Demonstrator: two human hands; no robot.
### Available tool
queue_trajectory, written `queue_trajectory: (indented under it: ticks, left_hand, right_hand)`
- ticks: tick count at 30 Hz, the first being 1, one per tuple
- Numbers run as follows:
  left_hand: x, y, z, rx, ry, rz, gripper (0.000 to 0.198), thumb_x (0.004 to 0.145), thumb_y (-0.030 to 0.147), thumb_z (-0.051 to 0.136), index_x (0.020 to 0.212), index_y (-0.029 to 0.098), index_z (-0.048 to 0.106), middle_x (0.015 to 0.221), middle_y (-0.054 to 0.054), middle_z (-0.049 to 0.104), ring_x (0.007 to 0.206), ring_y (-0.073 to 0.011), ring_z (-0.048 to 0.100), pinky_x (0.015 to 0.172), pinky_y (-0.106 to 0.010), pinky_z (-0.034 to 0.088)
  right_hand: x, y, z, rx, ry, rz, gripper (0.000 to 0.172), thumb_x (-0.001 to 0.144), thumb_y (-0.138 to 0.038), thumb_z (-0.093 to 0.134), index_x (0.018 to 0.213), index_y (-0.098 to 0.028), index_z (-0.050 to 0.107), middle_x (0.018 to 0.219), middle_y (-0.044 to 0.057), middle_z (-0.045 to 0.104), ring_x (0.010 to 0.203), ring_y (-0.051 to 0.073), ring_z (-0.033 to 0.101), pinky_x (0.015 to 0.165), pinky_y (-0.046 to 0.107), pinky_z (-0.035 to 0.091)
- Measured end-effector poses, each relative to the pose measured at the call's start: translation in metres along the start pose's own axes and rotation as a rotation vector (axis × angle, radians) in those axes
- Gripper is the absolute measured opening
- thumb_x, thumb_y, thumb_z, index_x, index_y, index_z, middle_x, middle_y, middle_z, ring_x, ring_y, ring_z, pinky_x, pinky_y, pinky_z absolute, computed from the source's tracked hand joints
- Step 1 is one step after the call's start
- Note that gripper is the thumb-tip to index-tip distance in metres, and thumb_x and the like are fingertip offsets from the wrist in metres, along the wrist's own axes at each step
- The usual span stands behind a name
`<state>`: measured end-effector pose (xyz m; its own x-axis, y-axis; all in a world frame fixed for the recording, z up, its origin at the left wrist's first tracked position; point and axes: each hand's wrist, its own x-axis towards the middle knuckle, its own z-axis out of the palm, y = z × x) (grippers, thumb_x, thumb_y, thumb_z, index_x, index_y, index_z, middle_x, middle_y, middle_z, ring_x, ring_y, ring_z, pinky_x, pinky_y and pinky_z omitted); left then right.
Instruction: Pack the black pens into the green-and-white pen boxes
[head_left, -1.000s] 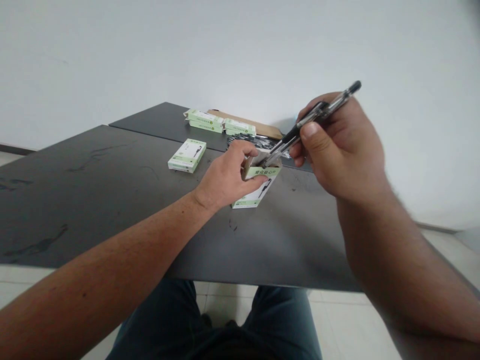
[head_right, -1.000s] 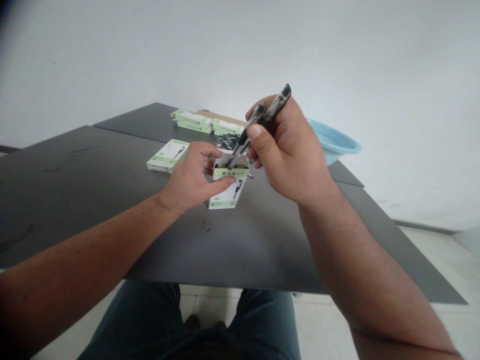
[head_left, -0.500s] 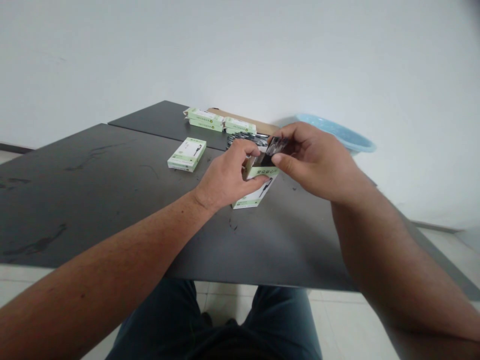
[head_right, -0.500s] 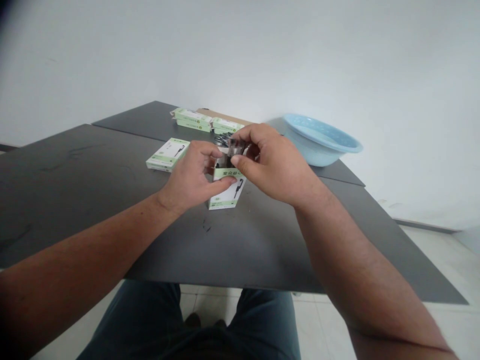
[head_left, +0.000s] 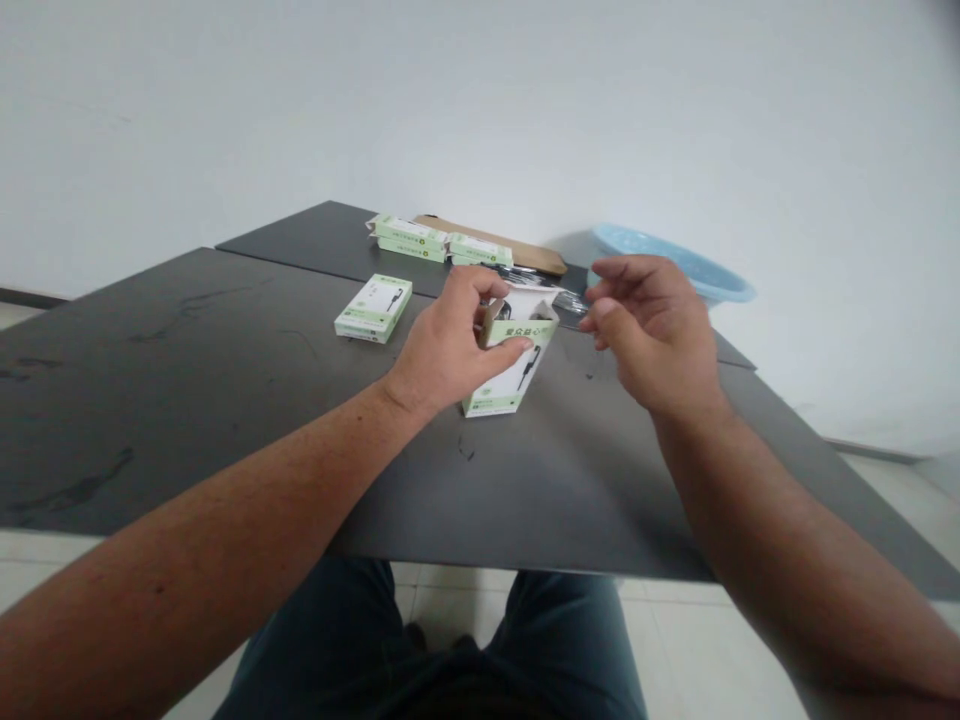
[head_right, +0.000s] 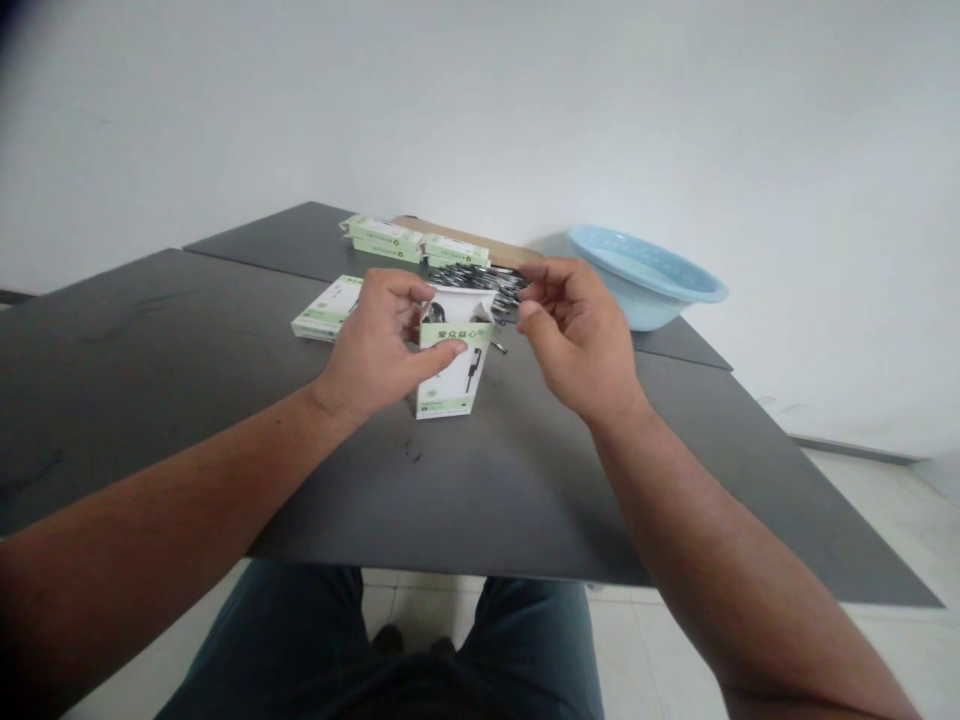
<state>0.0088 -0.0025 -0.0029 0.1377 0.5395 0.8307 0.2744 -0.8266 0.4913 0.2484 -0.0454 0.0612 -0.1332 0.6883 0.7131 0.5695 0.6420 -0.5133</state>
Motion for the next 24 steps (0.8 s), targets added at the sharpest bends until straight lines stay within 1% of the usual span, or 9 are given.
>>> queue_trajectory:
  ticks: [3, 5, 7, 9, 11, 14, 17, 20, 24]
  left_hand:
    - [0.008, -0.009, -0.004, -0.017, 0.078, -0.063, 0.064, 0.084, 0.026, 0.087, 0.133, 0.029, 0.046, 0.119, -0.003, 0.067, 0.097, -0.0207, 0.075, 0.080, -0.037, 0.066]
    - [0.016, -0.013, -0.011, -0.007, 0.126, -0.098, 0.062, 0.086, 0.030, 0.087, 0.132, 0.029, 0.045, 0.122, -0.005, 0.067, 0.103, -0.0215, 0.075, 0.081, -0.038, 0.067]
    - [0.024, -0.016, -0.020, 0.025, 0.174, -0.127, 0.059, 0.090, 0.036, 0.086, 0.131, 0.030, 0.043, 0.124, -0.005, 0.067, 0.105, -0.0210, 0.075, 0.080, -0.037, 0.067]
    - [0.031, -0.021, -0.029, 0.062, 0.230, -0.128, 0.059, 0.091, 0.042, 0.086, 0.130, 0.030, 0.043, 0.123, -0.004, 0.066, 0.103, -0.0197, 0.074, 0.076, -0.036, 0.066]
    - [0.037, -0.029, -0.036, 0.095, 0.285, -0.107, 0.061, 0.090, 0.047, 0.087, 0.129, 0.031, 0.042, 0.122, -0.003, 0.065, 0.097, -0.0174, 0.072, 0.071, -0.034, 0.063]
    - [0.043, -0.042, -0.046, 0.143, 0.366, -0.042, 0.065, 0.087, 0.052, 0.090, 0.126, 0.032, 0.041, 0.120, -0.001, 0.063, 0.089, -0.0141, 0.070, 0.065, -0.032, 0.060]
    - [0.046, -0.048, -0.053, 0.181, 0.384, -0.028, 0.063, 0.087, 0.051, 0.088, 0.125, 0.033, 0.041, 0.124, -0.003, 0.063, 0.092, -0.0167, 0.072, 0.068, -0.034, 0.062]
    - [0.046, -0.048, -0.058, 0.195, 0.363, -0.060, 0.056, 0.092, 0.049, 0.082, 0.127, 0.034, 0.041, 0.126, -0.005, 0.064, 0.097, -0.0206, 0.075, 0.070, -0.035, 0.064]
    - [0.044, -0.048, -0.058, 0.209, 0.352, -0.079, 0.055, 0.095, 0.047, 0.080, 0.131, 0.032, 0.040, 0.127, -0.006, 0.066, 0.097, -0.0200, 0.076, 0.072, -0.034, 0.065]
  right_hand:
    - [0.006, 0.028, -0.003, -0.121, 0.001, 0.132, 0.031, 0.102, -0.031, 0.061, 0.131, -0.023, 0.070, 0.106, 0.007, 0.080, 0.079, 0.023, 0.076, 0.082, 0.046, 0.067]
    - [0.012, 0.052, -0.002, -0.252, -0.107, 0.195, 0.034, 0.100, -0.028, 0.059, 0.130, -0.020, 0.073, 0.109, 0.010, 0.083, 0.090, 0.027, 0.079, 0.093, 0.052, 0.066]
    - [0.017, 0.076, 0.004, -0.392, -0.253, 0.215, 0.038, 0.099, -0.025, 0.056, 0.132, -0.018, 0.075, 0.121, 0.013, 0.083, 0.108, 0.031, 0.079, 0.105, 0.053, 0.062]
    - [0.021, 0.098, 0.014, -0.514, -0.392, 0.217, 0.043, 0.099, -0.024, 0.056, 0.137, -0.016, 0.074, 0.131, 0.015, 0.081, 0.120, 0.032, 0.076, 0.111, 0.052, 0.059]
    - [0.024, 0.114, 0.027, -0.564, -0.457, 0.209, 0.047, 0.099, -0.025, 0.057, 0.141, -0.012, 0.072, 0.135, 0.018, 0.079, 0.125, 0.034, 0.073, 0.114, 0.051, 0.057]
    - [0.028, 0.129, 0.046, -0.588, -0.468, 0.175, 0.056, 0.101, -0.033, 0.061, 0.149, -0.005, 0.066, 0.145, 0.025, 0.071, 0.138, 0.037, 0.065, 0.123, 0.052, 0.049]
    - [0.037, 0.137, 0.064, -0.618, -0.468, 0.138, 0.061, 0.103, -0.034, 0.060, 0.155, -0.002, 0.060, 0.154, 0.028, 0.063, 0.147, 0.039, 0.057, 0.130, 0.051, 0.040]
    - [0.051, 0.144, 0.080, -0.643, -0.478, 0.120, 0.060, 0.105, -0.033, 0.057, 0.156, -0.002, 0.059, 0.155, 0.028, 0.063, 0.149, 0.039, 0.055, 0.131, 0.051, 0.039]
    - [0.072, 0.154, 0.100, -0.672, -0.503, 0.122, 0.059, 0.105, -0.031, 0.057, 0.157, -0.002, 0.058, 0.155, 0.028, 0.063, 0.149, 0.040, 0.056, 0.130, 0.052, 0.040]
